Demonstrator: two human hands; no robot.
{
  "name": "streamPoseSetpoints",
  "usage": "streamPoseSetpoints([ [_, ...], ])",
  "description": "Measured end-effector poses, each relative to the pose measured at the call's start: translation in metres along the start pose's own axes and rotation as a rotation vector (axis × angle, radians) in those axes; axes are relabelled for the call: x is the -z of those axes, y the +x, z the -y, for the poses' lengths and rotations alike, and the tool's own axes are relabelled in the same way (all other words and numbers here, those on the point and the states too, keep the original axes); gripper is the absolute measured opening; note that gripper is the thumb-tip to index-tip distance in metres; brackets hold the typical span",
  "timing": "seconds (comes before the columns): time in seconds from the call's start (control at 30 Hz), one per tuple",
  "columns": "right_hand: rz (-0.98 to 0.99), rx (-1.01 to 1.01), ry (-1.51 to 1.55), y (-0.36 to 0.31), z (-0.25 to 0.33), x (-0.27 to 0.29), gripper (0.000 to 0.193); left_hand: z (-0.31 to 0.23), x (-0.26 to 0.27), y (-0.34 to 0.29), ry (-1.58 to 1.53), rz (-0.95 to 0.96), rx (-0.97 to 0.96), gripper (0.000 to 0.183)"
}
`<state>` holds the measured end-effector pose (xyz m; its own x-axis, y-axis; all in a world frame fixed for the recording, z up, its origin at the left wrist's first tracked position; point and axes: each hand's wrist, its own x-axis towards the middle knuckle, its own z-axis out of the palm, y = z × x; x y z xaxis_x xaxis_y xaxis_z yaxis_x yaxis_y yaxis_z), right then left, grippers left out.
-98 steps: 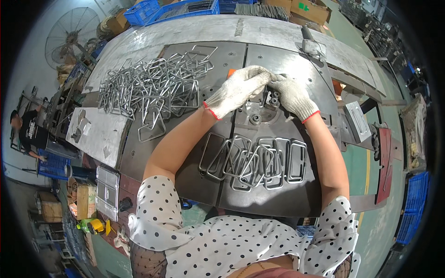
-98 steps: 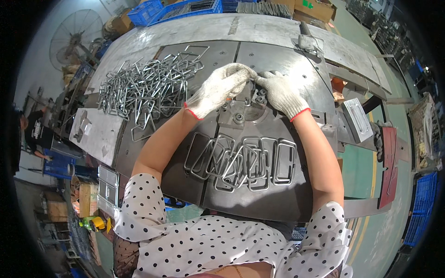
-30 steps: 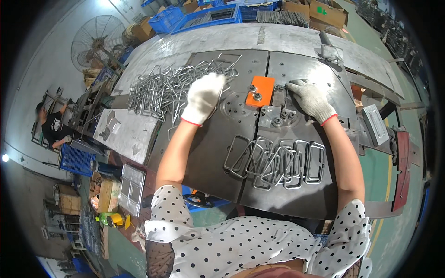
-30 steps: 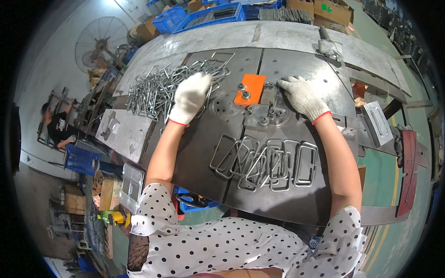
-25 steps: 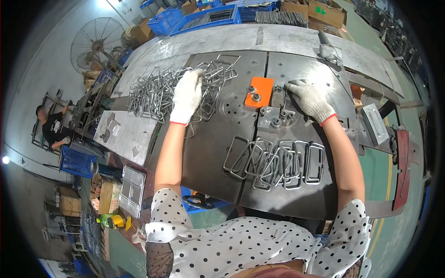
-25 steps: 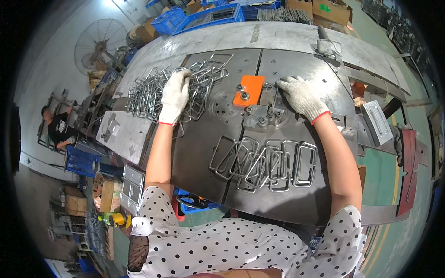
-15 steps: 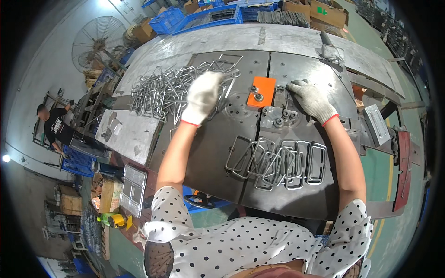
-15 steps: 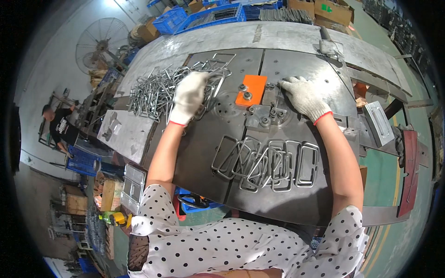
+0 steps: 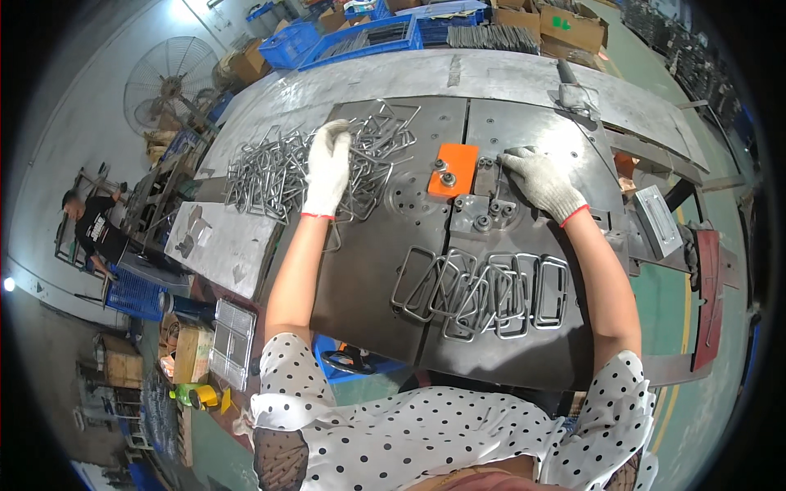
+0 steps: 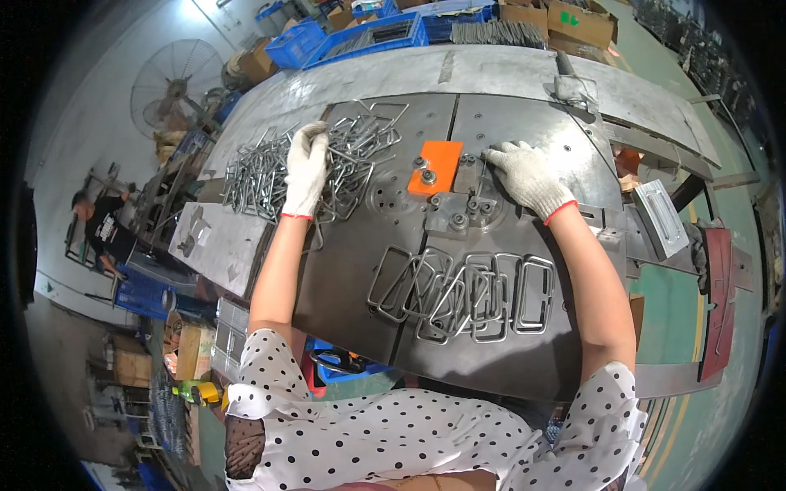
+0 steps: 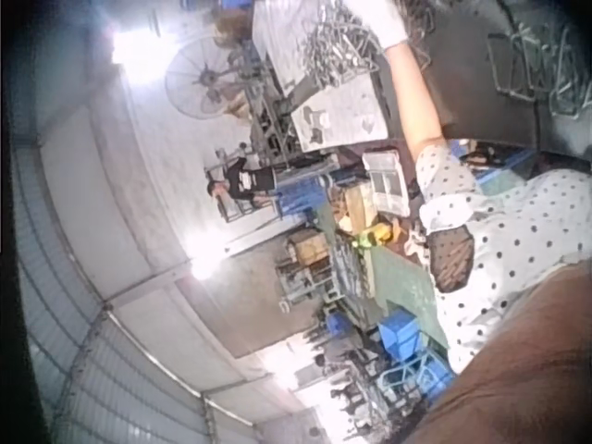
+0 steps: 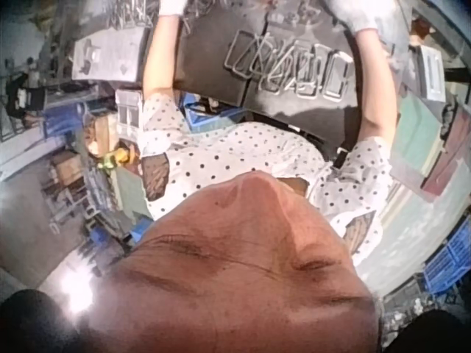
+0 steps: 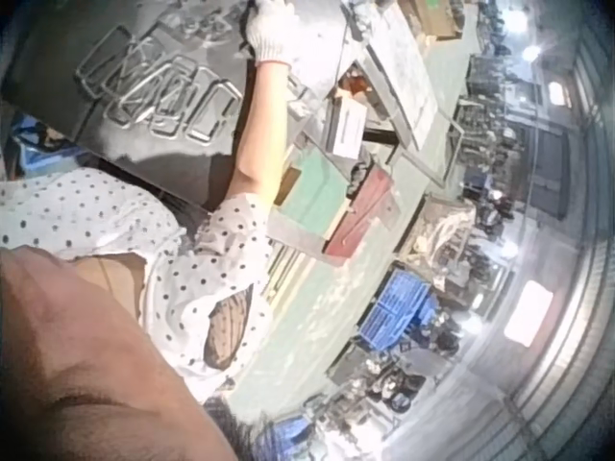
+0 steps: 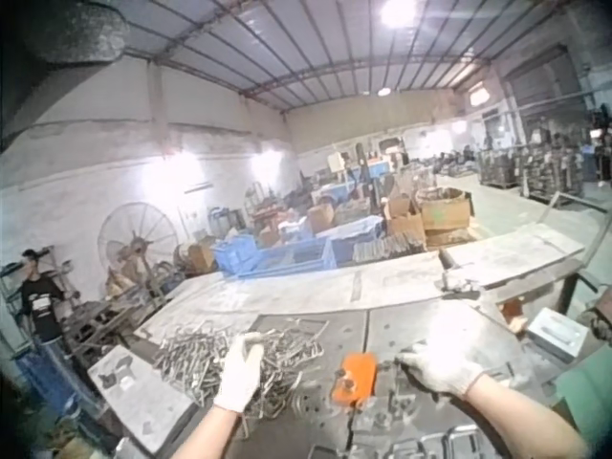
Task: The person repeatedly takes bent wire pieces from a pile, inserts them into a machine to bend them into rectangular loops, and places the finished metal loops on the workbench.
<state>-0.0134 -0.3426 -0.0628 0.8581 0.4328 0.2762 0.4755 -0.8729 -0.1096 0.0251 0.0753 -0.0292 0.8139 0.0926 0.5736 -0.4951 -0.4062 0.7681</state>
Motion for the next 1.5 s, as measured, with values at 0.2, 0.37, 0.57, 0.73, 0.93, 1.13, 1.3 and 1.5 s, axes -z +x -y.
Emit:
streamPoseSetpoints([
  [0.2,0.032,-0.057,0.020,0.000,-0.001,0.003,0.039,-0.021,0.035,0.006,-0.108,-0.180,0.171,0.033],
  [0.37,-0.025,-0.007,-0.002,-0.001,-0.003,0.003,0.038,-0.022,0.055,-0.005,-0.418,-0.183,0.220,0.038],
  [0.57,0.029,-0.179,0.441,0.037,0.014,0.018,0.038,-0.049,0.030,-0.044,-0.756,-0.010,0.340,0.037],
  [0.73,0.135,-0.206,0.111,0.081,0.028,-0.012,0.056,-0.049,0.006,-0.061,-0.635,0.090,0.457,0.029],
  [0.93,0.188,-0.266,0.065,0.094,0.023,-0.023,0.072,-0.055,0.001,-0.065,-0.563,0.146,0.496,0.025],
  [1.13,-0.044,-0.164,0.141,0.063,0.054,0.022,0.054,-0.049,0.000,-0.077,-0.611,0.189,0.477,0.022],
  [1.3,-0.047,-0.115,0.015,-0.003,0.065,0.105,0.052,-0.059,0.002,-0.082,-0.584,0.200,0.505,0.022],
  [1.5,0.371,-0.215,0.399,-0.095,0.046,0.082,0.056,-0.053,-0.005,-0.082,-0.656,0.265,0.472,0.024],
])
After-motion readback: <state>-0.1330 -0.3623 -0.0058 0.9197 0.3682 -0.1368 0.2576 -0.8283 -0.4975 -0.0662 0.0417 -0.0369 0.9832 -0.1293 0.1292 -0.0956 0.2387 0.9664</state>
